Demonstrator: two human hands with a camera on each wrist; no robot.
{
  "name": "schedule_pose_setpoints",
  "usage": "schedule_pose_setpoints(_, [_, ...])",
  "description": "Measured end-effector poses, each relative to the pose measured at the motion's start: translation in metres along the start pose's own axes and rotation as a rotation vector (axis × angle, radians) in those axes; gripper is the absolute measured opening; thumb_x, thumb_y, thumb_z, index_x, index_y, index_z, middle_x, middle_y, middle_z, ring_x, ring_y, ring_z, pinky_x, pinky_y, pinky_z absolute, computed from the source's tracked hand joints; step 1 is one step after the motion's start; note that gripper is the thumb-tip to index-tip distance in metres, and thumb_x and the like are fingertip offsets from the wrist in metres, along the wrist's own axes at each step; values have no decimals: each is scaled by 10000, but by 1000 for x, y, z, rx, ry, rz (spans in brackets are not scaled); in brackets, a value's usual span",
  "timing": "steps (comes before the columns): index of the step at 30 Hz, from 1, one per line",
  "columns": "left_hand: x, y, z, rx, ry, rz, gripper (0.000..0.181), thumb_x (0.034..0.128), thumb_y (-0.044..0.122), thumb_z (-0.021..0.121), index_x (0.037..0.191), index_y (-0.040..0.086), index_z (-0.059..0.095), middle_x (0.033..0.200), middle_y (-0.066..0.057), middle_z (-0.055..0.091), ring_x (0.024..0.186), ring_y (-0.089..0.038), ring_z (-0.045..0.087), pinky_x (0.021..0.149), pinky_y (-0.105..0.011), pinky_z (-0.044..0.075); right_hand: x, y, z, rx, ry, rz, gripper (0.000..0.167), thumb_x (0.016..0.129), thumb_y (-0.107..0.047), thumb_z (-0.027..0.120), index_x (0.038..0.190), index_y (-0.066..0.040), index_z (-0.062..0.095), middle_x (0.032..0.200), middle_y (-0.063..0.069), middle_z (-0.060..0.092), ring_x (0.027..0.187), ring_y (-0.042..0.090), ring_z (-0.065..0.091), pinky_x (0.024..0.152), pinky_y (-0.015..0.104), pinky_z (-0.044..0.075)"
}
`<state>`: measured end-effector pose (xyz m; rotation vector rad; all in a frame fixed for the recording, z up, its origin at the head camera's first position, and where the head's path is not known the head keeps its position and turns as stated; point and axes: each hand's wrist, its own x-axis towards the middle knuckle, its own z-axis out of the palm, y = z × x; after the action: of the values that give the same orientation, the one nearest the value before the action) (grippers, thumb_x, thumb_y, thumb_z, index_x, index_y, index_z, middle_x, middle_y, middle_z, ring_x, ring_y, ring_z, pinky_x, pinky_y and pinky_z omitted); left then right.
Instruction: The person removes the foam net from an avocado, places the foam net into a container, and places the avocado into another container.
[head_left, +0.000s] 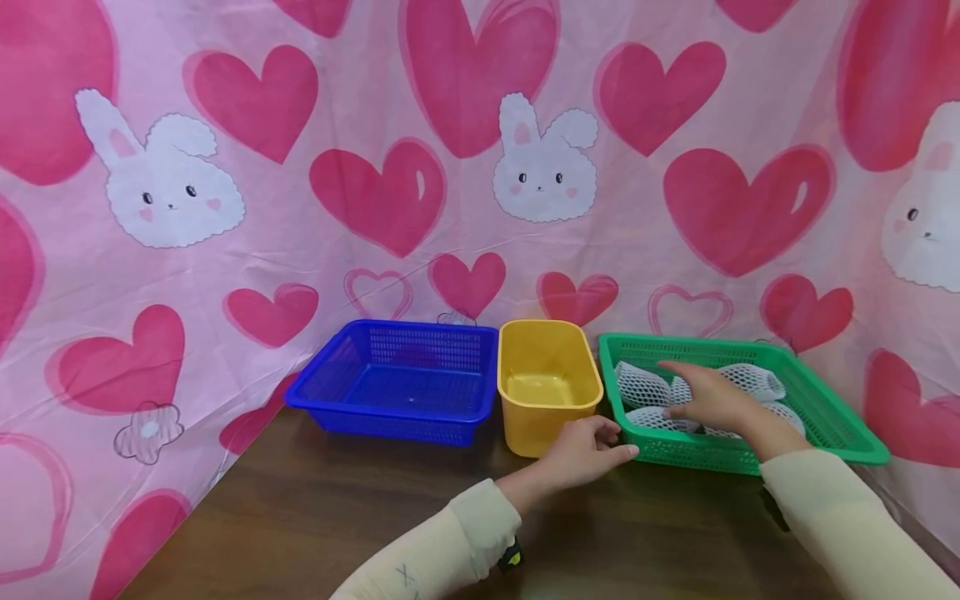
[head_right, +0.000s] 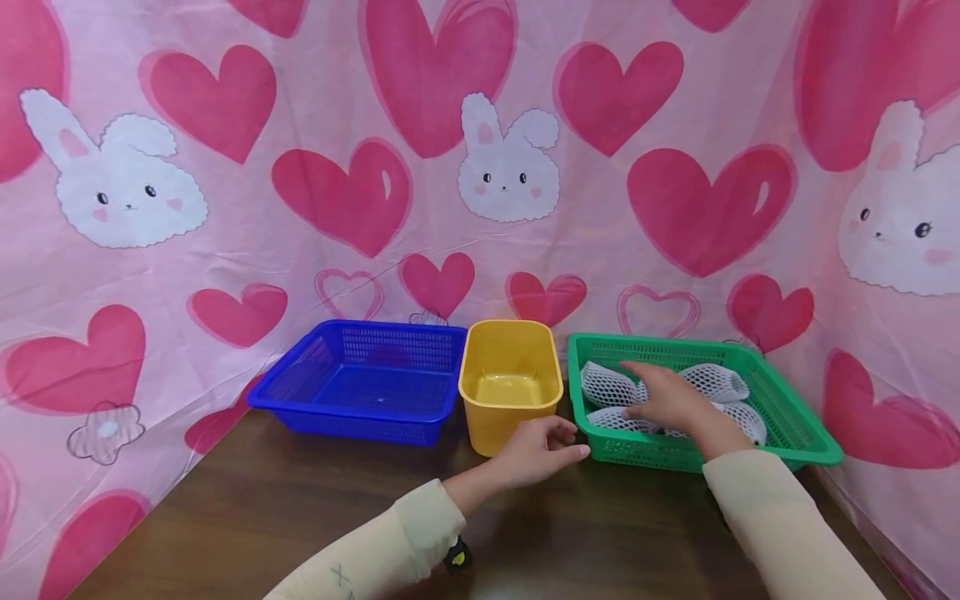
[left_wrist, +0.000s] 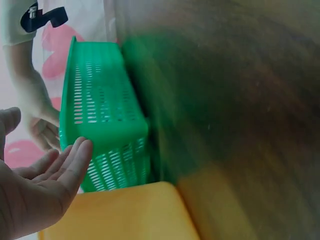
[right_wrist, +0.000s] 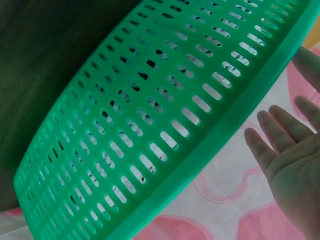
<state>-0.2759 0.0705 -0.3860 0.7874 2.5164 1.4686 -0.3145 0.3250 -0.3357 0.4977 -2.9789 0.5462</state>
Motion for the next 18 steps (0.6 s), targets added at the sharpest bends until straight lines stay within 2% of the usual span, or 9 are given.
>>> schedule_pose_setpoints(4, [4,-3,7,-65,11,-86,444,882,386,711,1192,76,640,904,87,634,792,-61,582,706,-233,517,5,3,4,11,-41,13,768,810,-233,795,1416,49,416,1387,334,422,1254,533,374,934,673,360])
schedule_pose_setpoints(8, [9,-7,16,-225,33,-164,423,891,340,711,1193,56,621,860,57,642,776,-153,647,708,-287,548,7,6,11,22,-81,23,737,816,-231,787,1405,43,438,1374,330,440,1245,531,390,935,672,360])
schedule_pose_setpoints(13, [16,-10,28,-453,98,-197,286,911,207,698,1112,21,616,868,-53,675,845,-291,692,729,-380,566,9,7,21,-2,-97,-25,647,831,-176,763,1365,61,484,1326,308,503,1215,507,448,942,645,378])
schedule_pose_setpoints(18, [22,-10,34,-578,140,-225,197,925,183,678,1048,47,604,882,-95,679,834,-289,694,730,-399,566,11,5,25,-10,-118,-42,575,840,-131,743,1325,82,518,1298,285,539,1218,488,458,964,625,371])
